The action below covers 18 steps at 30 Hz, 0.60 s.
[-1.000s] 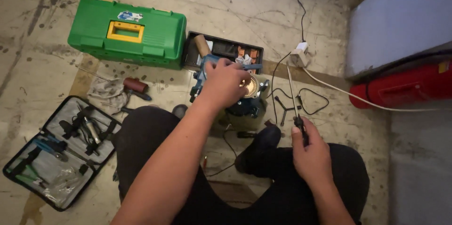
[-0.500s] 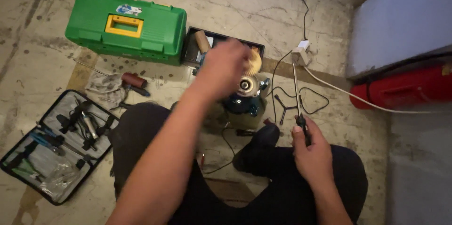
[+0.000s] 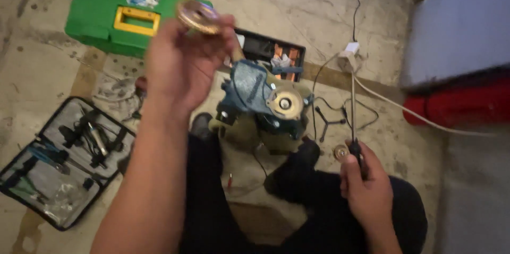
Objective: The person sits on the floor, takes a blue water pump out of a cardboard box, and uses wrenches to loosen and remove the brass impeller and other parts from the pump housing. They handle the pump body, turn it over, and work on the fasteners with hand tools.
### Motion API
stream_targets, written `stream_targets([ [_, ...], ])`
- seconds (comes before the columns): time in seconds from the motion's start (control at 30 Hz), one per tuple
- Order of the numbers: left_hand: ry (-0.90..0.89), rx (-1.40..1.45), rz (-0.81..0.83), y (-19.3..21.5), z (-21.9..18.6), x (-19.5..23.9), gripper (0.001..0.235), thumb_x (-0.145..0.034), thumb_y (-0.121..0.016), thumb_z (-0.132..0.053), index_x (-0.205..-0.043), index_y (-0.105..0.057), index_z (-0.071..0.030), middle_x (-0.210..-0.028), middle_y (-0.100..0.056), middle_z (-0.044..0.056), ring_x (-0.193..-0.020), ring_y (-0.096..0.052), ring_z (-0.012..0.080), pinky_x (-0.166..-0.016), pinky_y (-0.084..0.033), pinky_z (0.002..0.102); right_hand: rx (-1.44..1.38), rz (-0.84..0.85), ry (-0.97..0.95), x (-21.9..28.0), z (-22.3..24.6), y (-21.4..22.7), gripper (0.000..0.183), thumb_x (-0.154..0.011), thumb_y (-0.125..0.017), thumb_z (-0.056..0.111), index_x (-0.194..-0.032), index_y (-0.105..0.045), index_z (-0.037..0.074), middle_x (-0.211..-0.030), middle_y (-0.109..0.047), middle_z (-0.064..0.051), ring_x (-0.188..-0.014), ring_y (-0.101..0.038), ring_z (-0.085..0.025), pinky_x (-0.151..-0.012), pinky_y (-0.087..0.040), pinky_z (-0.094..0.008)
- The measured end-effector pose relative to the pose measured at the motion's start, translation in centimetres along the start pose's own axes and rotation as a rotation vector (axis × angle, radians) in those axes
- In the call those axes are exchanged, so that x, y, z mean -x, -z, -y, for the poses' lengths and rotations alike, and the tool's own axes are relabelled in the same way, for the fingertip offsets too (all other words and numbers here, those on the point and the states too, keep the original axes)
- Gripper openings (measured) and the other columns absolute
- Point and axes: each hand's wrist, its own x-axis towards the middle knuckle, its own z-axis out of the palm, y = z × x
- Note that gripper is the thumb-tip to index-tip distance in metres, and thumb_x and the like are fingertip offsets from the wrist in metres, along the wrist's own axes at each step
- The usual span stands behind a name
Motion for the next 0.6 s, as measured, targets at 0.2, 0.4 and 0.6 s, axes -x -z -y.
stream_targets([
  [0.2,0.234,-0.007,0.489,-1.7,1.0,0.4,0.039,-0.100,-0.054,-0.015,-0.133,-0.049,0.007,-0.116,-0.065,0.032,-0.092,-0.069,0.0353,-0.078,-0.061,0.040,-0.154,0.037,0.038,-2.6,-3.6,0.2,0.041,-0.100,-0.053,0.010,-0.141,-0.061,0.006,-0.064,-0.055,-0.014,-0.047,-0.045,-0.021,-0.039,-0.037,-0.033],
  [0.4,0.422,-0.004,0.758,-2.0,1.8,1.9,0.036,-0.104,-0.062,-0.016,-0.132,-0.053,0.006,-0.125,-0.064,0.029,-0.125,-0.063,0.0476,-0.098,-0.060,0.054,-0.132,-0.023,-0.053,-2.3,-2.2,-0.2,0.038,-0.100,-0.056,0.008,-0.137,-0.066,0.005,-0.059,-0.055,-0.016,-0.043,-0.044,-0.024,-0.038,-0.034,-0.035],
  [0.6,0.578,0.036,0.746,-1.7,2.6,3.1,0.037,-0.103,-0.053,-0.008,-0.138,-0.047,0.004,-0.129,-0.059,0.044,-0.111,-0.068,0.0498,-0.093,-0.061,0.050,-0.086,-0.013,-0.080,-1.8,-1.2,0.1,0.039,-0.100,-0.056,0.009,-0.137,-0.067,0.007,-0.063,-0.058,-0.017,-0.047,-0.046,-0.024,-0.041,-0.037,-0.035],
])
